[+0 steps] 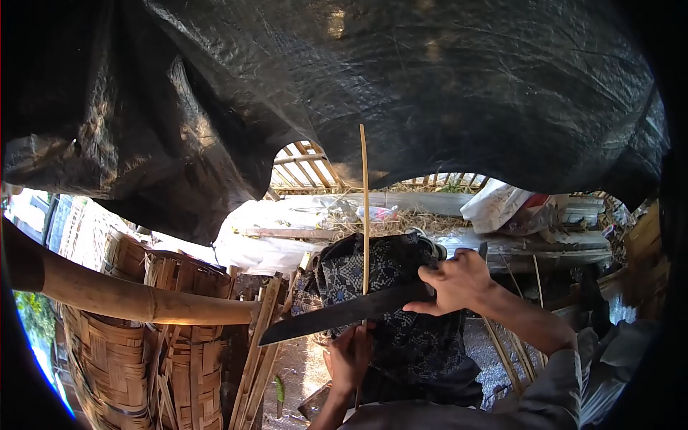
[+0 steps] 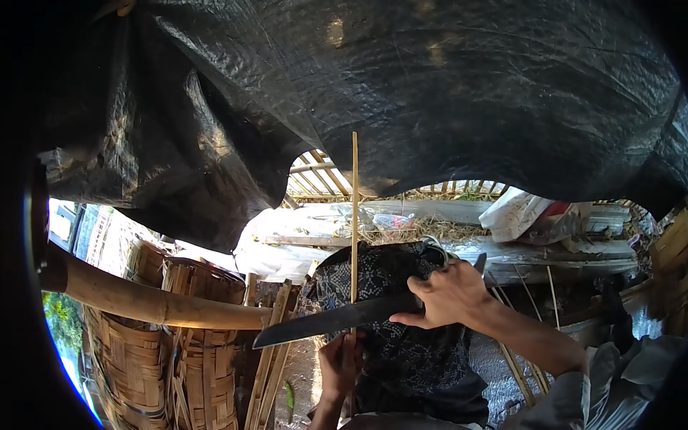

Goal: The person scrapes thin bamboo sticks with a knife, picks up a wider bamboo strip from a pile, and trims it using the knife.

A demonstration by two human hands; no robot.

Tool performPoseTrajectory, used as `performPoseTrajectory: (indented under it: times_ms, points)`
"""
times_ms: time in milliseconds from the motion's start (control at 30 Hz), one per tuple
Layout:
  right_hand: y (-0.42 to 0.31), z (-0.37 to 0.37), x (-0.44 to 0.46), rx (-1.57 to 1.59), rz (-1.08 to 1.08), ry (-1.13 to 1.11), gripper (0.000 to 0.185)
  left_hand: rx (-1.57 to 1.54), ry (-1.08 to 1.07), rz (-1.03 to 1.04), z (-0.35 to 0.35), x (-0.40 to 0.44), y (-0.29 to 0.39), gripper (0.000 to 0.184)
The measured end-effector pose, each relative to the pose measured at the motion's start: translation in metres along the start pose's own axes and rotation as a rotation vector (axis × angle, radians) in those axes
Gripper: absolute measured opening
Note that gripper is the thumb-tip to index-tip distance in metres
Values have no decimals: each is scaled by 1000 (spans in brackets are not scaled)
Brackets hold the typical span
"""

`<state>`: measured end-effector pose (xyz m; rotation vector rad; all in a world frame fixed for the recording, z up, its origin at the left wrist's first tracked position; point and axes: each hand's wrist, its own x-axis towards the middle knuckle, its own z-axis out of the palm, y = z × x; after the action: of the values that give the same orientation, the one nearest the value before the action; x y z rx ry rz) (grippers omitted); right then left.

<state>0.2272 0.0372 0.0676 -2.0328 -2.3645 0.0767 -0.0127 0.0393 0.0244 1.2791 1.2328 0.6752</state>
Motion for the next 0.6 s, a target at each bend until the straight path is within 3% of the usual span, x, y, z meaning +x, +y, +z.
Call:
performPoseTrajectory:
  times_ms: [67, 133, 167, 300, 400, 433, 600]
  points:
    - [9, 0, 5, -40, -23, 98, 69, 377, 142, 199, 4, -5, -1, 18]
    - [28, 4, 17, -109, 9, 197, 74, 391, 165, 248, 4, -8, -7, 18]
    - [38, 5, 22, -153, 39, 380, 74, 402, 188, 297, 5, -9, -10, 19]
    - [51, -6, 39, 60, 284, 305, 67, 459, 184, 314, 2, -13, -12, 16]
    - [41, -7, 31, 57, 216, 260, 67, 464, 178, 284, 0, -10, -12, 16]
    - [36, 1, 24, -96, 118, 361, 69, 469, 183, 307, 2, -9, -11, 16]
    - [21, 9, 17, -69, -48, 273, 72, 455, 182, 293, 1, -6, -19, 16]
